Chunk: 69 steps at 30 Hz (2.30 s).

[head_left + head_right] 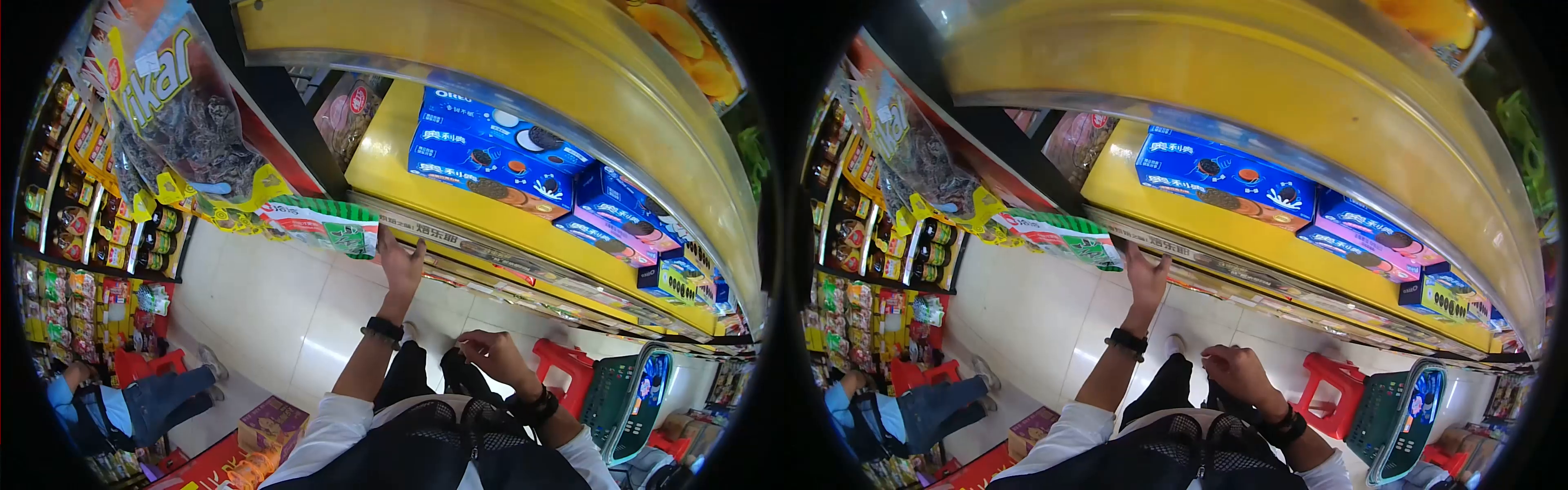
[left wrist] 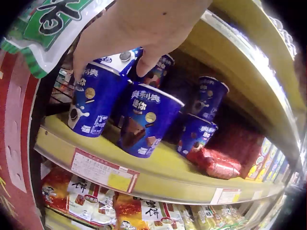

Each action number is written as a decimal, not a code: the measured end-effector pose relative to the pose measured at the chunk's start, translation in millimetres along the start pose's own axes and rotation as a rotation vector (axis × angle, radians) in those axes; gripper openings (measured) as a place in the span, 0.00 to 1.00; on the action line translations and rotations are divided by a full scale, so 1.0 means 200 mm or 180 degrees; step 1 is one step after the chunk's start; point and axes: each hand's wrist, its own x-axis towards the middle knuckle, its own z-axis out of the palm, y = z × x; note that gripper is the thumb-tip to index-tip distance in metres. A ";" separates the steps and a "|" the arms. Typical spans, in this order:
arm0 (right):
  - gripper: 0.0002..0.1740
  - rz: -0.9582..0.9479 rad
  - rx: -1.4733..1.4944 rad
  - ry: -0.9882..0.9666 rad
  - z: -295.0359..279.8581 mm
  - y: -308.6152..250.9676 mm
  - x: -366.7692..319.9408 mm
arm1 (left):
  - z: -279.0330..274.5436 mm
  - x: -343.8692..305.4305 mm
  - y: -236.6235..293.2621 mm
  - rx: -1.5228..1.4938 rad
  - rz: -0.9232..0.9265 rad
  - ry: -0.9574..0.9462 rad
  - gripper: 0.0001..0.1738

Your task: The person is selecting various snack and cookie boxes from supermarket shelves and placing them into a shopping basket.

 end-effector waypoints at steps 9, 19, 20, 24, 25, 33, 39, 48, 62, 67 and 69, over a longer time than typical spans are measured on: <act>0.16 0.0031 0.0417 0.0586 -0.07 -0.10 0.26 | 0.09 0.10 -0.14 -0.0020 -0.0623 -0.0367 0.29; 0.27 -0.0435 -0.1081 0.1346 0.02 -0.10 0.61 | 0.13 0.12 -0.27 -0.0248 -0.0321 -0.0702 0.29; 0.23 -0.0646 -0.1139 0.1442 0.02 -0.12 0.63 | 0.12 0.12 -0.25 -0.0315 -0.0502 -0.0897 0.30; 0.21 -0.0770 -0.1388 0.1517 0.05 -0.07 0.72 | 0.06 0.14 -0.17 -0.0163 -0.0855 -0.1346 0.32; 0.21 -0.0761 -0.1382 0.1513 0.05 -0.05 0.74 | 0.06 0.14 -0.17 -0.0158 -0.0862 -0.1353 0.32; 0.21 -0.1534 -0.2193 0.1823 0.02 0.04 0.84 | 0.10 0.11 -0.22 -0.0668 -0.0478 -0.0524 0.26; 0.21 -0.1022 -0.0116 0.0682 -0.02 0.08 0.86 | 0.08 0.12 -0.21 -0.0345 -0.0556 -0.0694 0.27; 0.30 -0.0684 -0.1636 0.0533 -0.07 0.55 0.87 | 0.07 0.12 -0.20 -0.0752 -0.0860 -0.0779 0.23; 0.39 0.0006 -0.0959 0.0622 -0.12 0.10 0.59 | 0.05 0.03 -0.09 -0.0030 -0.0203 0.0199 0.28; 0.43 -0.0375 -0.0399 0.1015 -0.11 0.09 0.45 | 0.04 0.09 -0.10 -0.0461 -0.0132 -0.0182 0.27; 0.44 -0.0356 -0.0718 0.1053 -0.12 0.12 0.41 | 0.01 0.13 -0.06 0.0121 0.0745 -0.0148 0.25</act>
